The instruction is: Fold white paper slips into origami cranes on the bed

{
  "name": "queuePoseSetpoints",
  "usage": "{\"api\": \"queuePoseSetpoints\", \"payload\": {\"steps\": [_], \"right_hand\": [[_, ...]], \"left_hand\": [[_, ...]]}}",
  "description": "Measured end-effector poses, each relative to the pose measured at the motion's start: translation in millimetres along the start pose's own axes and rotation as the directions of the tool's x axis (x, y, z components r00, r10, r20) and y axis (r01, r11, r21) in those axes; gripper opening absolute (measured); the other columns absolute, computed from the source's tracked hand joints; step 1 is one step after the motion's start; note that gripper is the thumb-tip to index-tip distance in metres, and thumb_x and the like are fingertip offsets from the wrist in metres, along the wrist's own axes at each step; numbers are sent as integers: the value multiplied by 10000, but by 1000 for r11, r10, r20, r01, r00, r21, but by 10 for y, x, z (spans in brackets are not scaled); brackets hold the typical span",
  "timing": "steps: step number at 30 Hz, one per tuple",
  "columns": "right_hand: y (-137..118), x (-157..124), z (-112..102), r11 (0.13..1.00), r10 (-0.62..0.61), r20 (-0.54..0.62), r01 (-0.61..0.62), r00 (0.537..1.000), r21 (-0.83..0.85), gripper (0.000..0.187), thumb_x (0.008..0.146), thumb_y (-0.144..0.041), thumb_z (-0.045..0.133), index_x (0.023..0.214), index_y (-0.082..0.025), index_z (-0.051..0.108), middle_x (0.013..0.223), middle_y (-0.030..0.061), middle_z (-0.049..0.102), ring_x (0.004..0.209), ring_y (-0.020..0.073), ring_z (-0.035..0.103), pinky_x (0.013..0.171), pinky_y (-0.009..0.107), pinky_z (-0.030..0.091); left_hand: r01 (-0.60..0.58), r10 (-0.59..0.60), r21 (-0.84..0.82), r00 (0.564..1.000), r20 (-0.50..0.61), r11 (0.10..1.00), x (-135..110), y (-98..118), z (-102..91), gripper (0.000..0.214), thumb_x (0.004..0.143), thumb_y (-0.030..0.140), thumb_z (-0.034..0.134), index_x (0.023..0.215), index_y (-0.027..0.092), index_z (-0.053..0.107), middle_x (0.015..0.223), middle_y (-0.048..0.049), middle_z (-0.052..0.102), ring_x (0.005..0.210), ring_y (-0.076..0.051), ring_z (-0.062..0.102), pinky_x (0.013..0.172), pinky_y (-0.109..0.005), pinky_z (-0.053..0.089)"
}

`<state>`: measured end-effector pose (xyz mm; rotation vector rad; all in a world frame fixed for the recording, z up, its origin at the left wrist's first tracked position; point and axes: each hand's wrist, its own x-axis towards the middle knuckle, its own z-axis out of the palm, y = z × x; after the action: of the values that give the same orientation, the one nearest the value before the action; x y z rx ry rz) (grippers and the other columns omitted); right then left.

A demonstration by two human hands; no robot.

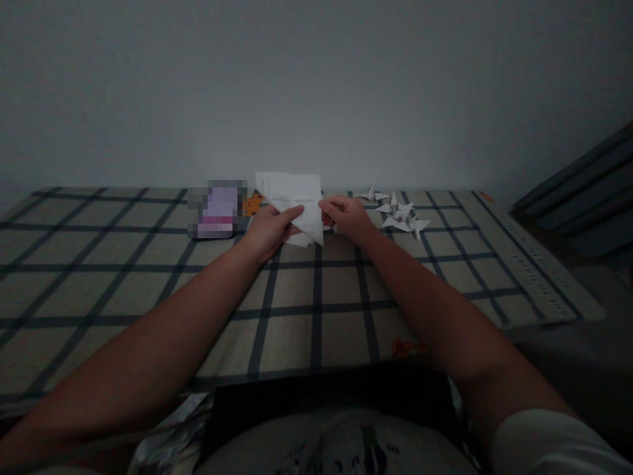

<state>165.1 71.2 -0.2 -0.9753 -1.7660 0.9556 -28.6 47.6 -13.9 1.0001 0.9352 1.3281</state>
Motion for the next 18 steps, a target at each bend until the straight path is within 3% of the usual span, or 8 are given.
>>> {"api": "queuePoseSetpoints", "payload": {"steps": [12,18], "right_hand": [[92,29,-42,1000,-5,39,5,999,3,259,929,-377,626,811,-151,671,718,4,659,624,96,598,614,227,473],[32,19,-26,998,41,31,-42,999,49,165,897,-285,668,798,-153,668,692,-4,651,600,97,580,613,229,484]], "left_hand": [[23,-23,-18,1000,11,1000,-34,41,57,319,738,203,813,1043,131,755,1197,-178,761,1172,-345,708,1016,-494,569],[-6,7,-22,1000,26,1000,-37,-4,62,269,760,198,790,1025,157,760,1155,-126,782,1153,-325,718,1010,-485,574]]}}
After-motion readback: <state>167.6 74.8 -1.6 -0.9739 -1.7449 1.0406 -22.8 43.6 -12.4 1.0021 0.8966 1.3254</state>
